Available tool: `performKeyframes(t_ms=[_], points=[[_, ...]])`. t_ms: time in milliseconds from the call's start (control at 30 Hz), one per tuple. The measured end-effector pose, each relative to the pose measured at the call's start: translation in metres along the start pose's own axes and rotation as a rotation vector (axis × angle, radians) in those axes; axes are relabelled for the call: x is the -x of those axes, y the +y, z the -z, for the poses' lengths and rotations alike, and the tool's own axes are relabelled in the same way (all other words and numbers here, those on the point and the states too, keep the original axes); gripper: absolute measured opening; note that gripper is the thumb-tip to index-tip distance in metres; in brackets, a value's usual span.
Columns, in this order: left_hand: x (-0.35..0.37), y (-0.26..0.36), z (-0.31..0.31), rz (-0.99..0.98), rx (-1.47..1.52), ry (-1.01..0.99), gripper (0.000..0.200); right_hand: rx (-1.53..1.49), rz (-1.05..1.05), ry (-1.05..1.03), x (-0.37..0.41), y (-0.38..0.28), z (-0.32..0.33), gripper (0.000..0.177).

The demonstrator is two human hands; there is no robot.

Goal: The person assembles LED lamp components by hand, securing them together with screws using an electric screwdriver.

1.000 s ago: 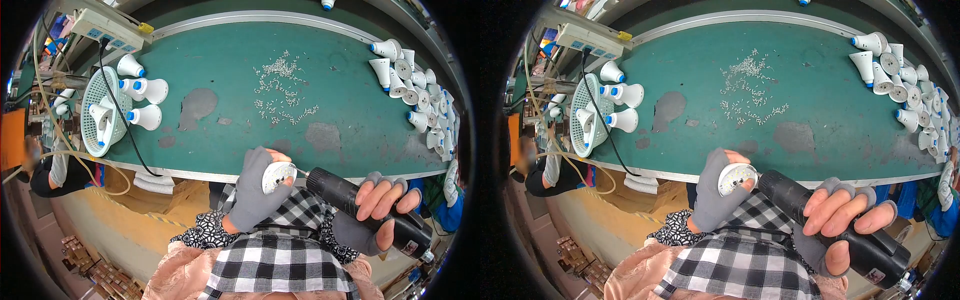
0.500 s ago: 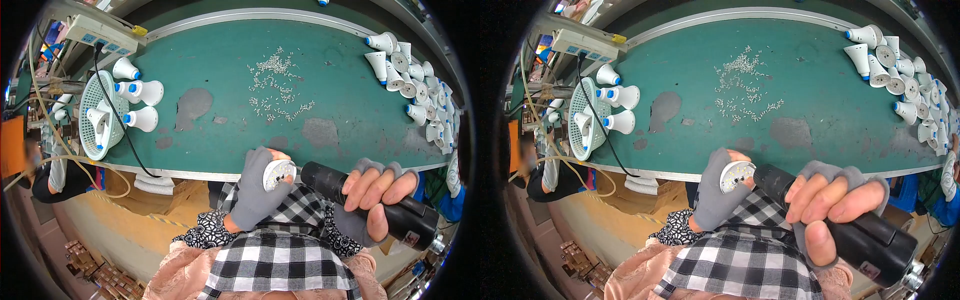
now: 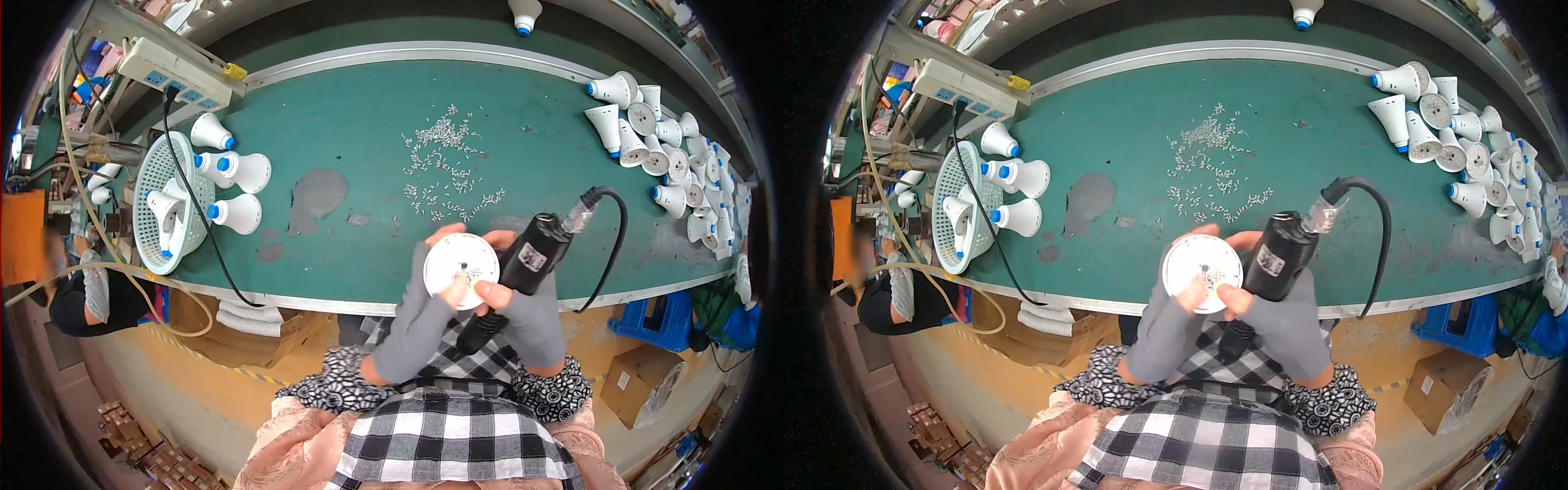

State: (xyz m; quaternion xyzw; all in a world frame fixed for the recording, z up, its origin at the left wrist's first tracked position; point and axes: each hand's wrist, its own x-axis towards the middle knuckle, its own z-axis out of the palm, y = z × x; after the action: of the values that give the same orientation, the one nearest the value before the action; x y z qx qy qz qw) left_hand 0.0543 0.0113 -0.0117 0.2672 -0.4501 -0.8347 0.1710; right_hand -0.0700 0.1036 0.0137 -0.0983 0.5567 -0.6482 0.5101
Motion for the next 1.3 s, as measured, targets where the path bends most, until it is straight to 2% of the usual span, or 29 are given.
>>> performKeyframes(t_ms=[67,133,200,233,267,333,400,433,533,1000,1100,1200,1233,1300], points=[[0.001,0.016,0.01,-0.011,-0.278,-0.186,0.057,0.046,-0.011,-0.141,-0.005,-0.013,0.016,0.049],[0.001,0.03,0.016,0.161,-0.274,-0.311,0.058,0.142,0.007,-0.268,-0.007,-0.019,0.021,0.041],[-0.001,0.036,0.021,0.36,-0.326,-0.421,0.054,0.427,0.019,-0.334,-0.004,-0.026,0.024,0.035],[-0.003,0.035,0.024,0.355,-0.37,-0.446,0.05,0.338,0.048,-0.253,0.001,-0.033,0.02,0.025],[-0.003,0.032,0.025,0.329,-0.333,-0.376,0.048,0.307,0.002,-0.142,0.007,-0.038,0.027,0.026],[0.004,0.023,0.026,0.286,-0.253,-0.234,0.045,-0.035,0.437,-0.157,-0.003,-0.037,0.039,0.027],[0.007,0.023,0.024,0.273,-0.124,-0.068,0.044,-0.368,0.768,0.039,-0.011,-0.038,0.03,0.026],[0.008,0.017,0.024,0.256,-0.074,-0.008,0.043,-0.343,0.877,0.123,-0.018,-0.034,0.03,0.021],[0.009,0.012,0.02,0.229,-0.012,0.107,0.042,-0.348,0.94,0.331,-0.038,-0.021,0.016,0.02],[0.008,0.009,0.033,0.193,-0.09,0.137,0.04,-0.252,0.875,0.408,-0.066,-0.001,0.004,0.018],[0.005,0.017,0.028,0.16,-0.177,0.158,0.041,-0.27,0.887,0.419,-0.061,-0.004,0.007,0.017],[-0.004,0.011,0.037,-0.223,-0.73,0.028,0.043,-0.348,0.901,0.37,-0.05,-0.011,0.015,0.017],[-0.004,0.012,0.037,-0.184,-0.724,-0.003,0.043,-0.367,0.903,0.386,-0.045,-0.015,0.014,0.015],[-0.004,0.022,0.033,-0.104,-0.71,-0.065,0.044,-0.389,0.922,0.281,-0.034,-0.019,0.021,0.016]])
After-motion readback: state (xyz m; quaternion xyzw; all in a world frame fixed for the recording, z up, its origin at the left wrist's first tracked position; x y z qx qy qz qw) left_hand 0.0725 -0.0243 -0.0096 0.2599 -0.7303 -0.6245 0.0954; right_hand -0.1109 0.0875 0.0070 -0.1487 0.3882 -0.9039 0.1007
